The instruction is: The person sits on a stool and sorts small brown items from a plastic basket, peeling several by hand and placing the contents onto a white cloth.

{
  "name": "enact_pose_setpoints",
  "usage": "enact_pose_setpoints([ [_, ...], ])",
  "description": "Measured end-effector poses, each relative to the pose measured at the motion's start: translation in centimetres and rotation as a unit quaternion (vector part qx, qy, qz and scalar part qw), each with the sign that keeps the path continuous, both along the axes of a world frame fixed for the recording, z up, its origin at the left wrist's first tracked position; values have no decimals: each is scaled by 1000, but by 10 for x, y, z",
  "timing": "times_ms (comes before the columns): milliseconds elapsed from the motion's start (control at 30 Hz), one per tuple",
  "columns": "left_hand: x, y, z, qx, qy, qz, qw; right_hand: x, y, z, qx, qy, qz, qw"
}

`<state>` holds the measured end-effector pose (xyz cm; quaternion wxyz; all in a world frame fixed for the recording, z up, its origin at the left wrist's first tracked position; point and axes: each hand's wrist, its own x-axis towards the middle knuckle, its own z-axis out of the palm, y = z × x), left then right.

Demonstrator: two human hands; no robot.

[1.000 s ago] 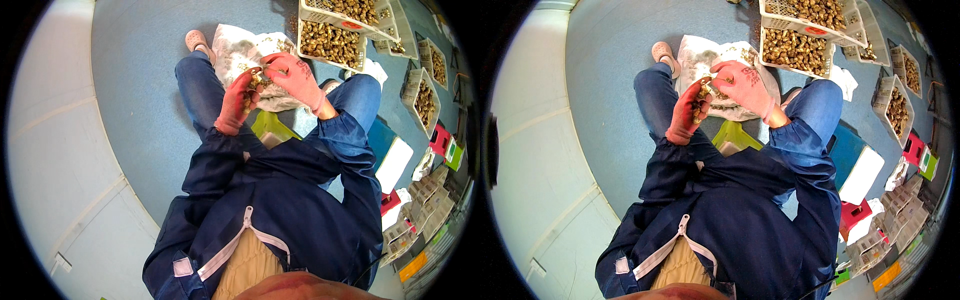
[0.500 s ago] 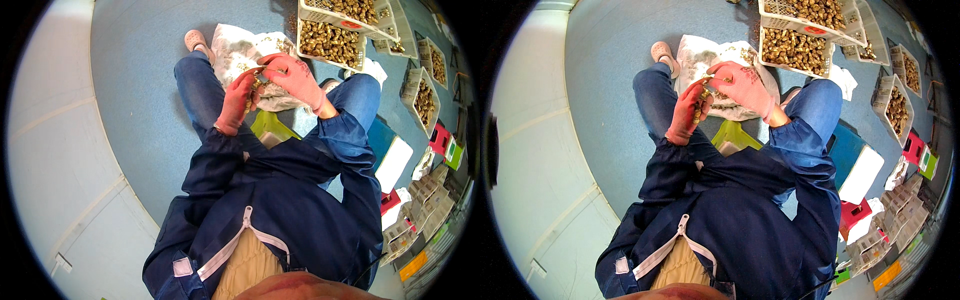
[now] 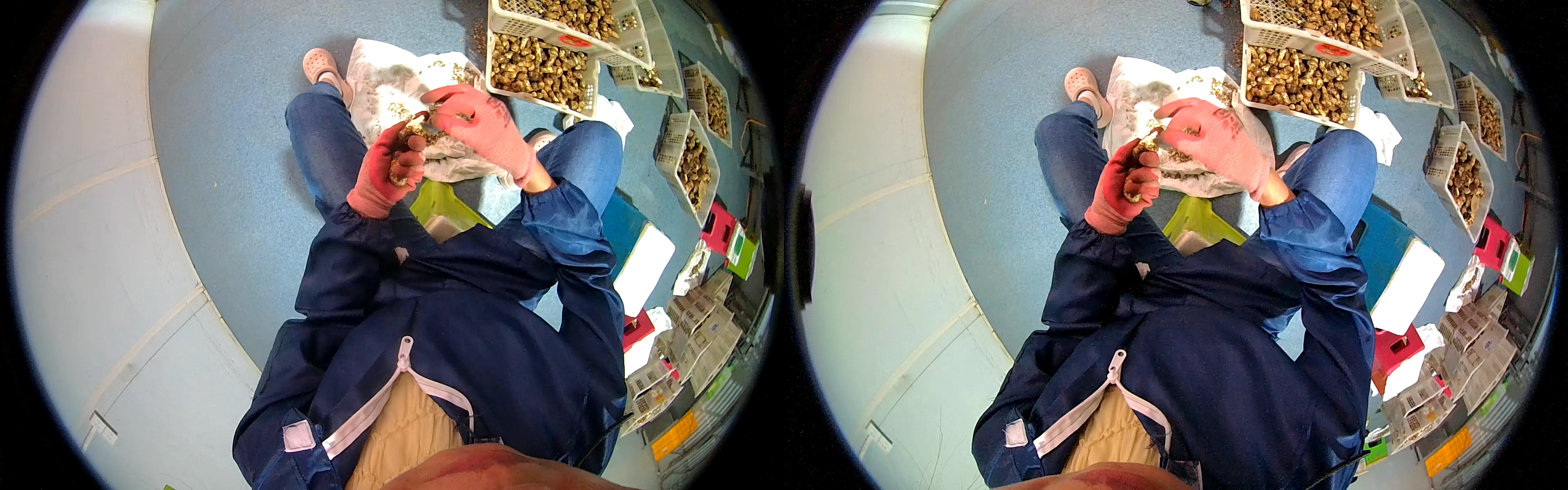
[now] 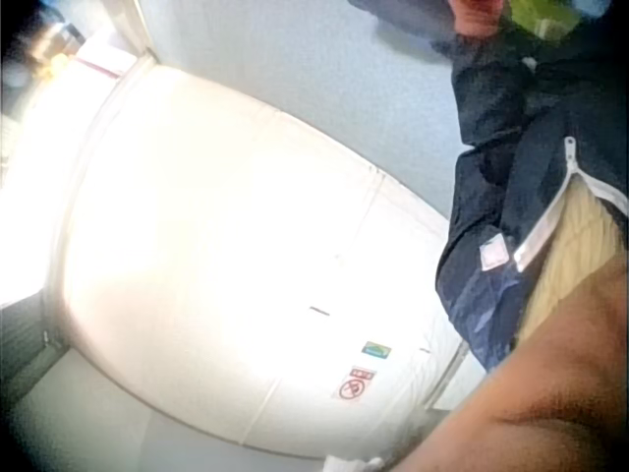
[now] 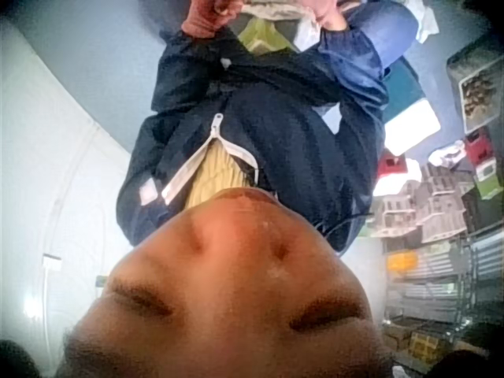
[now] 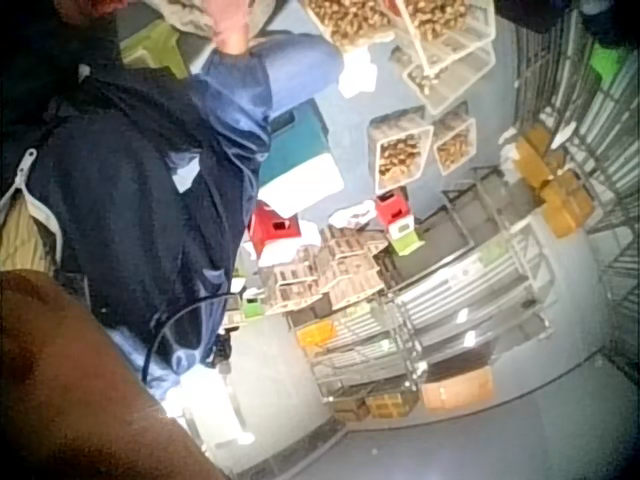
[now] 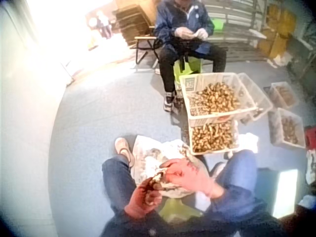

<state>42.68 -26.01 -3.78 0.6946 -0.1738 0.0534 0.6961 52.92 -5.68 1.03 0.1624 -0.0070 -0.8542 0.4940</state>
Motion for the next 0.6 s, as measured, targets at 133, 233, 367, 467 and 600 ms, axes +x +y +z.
enact_pose_setpoints([
  [133, 2, 5, 8, -30, -81, 8, 996, 1, -2, -1, -64, -50, -50, 995],
  [233, 3, 7, 16, -45, -154, 20, 987, 3, -1, 2, -50, -22, -17, 998],
  [367, 4, 6, 12, 15, -219, 9, 976, 1, 1, -3, 24, 7, -13, 1000],
  [467, 4, 7, 16, -8, -240, 18, 971, 1, 3, -3, 47, 41, 9, 998],
  [600, 5, 7, 15, -7, -271, 23, 962, 0, -5, 4, -38, -61, -14, 997],
])
